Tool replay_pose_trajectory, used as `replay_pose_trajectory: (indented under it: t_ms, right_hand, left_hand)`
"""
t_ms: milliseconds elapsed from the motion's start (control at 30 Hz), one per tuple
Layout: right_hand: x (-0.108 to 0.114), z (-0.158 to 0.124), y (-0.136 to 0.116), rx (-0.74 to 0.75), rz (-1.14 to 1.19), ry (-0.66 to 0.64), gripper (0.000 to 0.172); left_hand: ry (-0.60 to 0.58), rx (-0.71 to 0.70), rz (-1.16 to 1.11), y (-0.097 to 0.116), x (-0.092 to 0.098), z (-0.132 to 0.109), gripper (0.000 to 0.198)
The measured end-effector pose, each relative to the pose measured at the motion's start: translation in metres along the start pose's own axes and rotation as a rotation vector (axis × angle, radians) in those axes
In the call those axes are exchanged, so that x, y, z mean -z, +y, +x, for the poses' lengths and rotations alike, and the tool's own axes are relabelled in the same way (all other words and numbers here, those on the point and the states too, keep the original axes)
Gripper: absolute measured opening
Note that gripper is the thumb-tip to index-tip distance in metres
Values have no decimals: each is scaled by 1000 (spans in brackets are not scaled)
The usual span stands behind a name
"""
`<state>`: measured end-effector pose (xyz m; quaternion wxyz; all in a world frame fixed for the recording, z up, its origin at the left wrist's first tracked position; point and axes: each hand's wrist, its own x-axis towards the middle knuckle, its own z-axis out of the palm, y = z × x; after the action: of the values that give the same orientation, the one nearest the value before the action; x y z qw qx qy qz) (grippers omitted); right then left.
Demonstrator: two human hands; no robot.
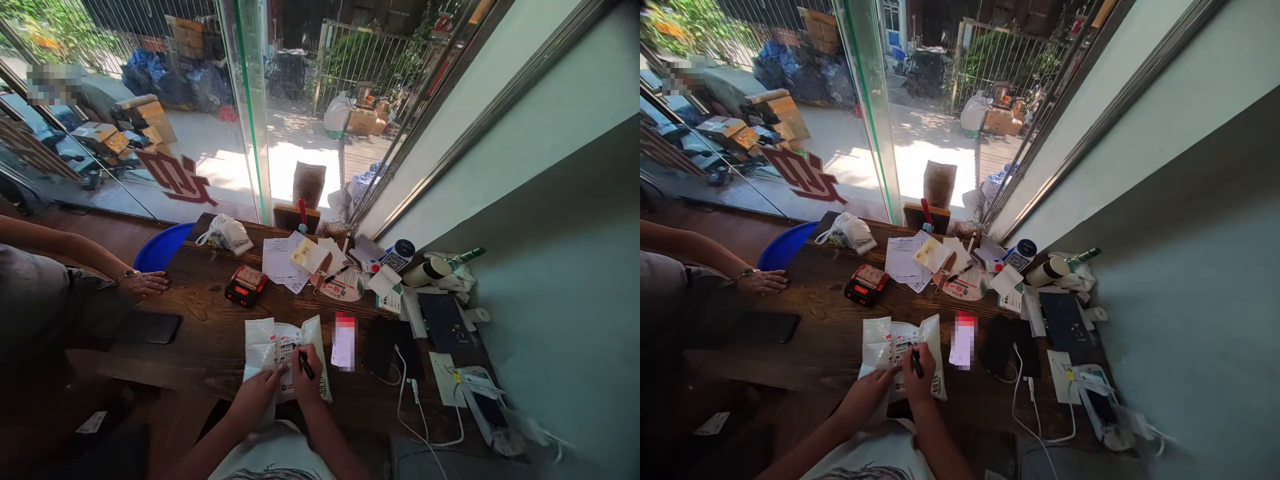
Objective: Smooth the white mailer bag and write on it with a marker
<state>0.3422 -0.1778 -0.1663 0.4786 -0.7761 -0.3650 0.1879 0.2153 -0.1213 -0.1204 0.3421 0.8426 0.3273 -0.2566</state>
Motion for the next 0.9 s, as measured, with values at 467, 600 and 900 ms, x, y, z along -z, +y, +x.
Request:
replay_pose_trajectory:
  t_ms: [467, 600, 900]
  right_hand:
    - [18, 10, 10, -24, 98, 35, 27]
    - [26, 15, 18, -43, 89, 19, 28]
    - [25, 15, 25, -36, 130, 2, 26]
  left_hand:
    - [32, -4, -37, -3, -6, 0, 56]
    - [40, -1, -32, -4, -8, 1, 58]
    - [31, -2, -42, -3, -4, 0, 56]
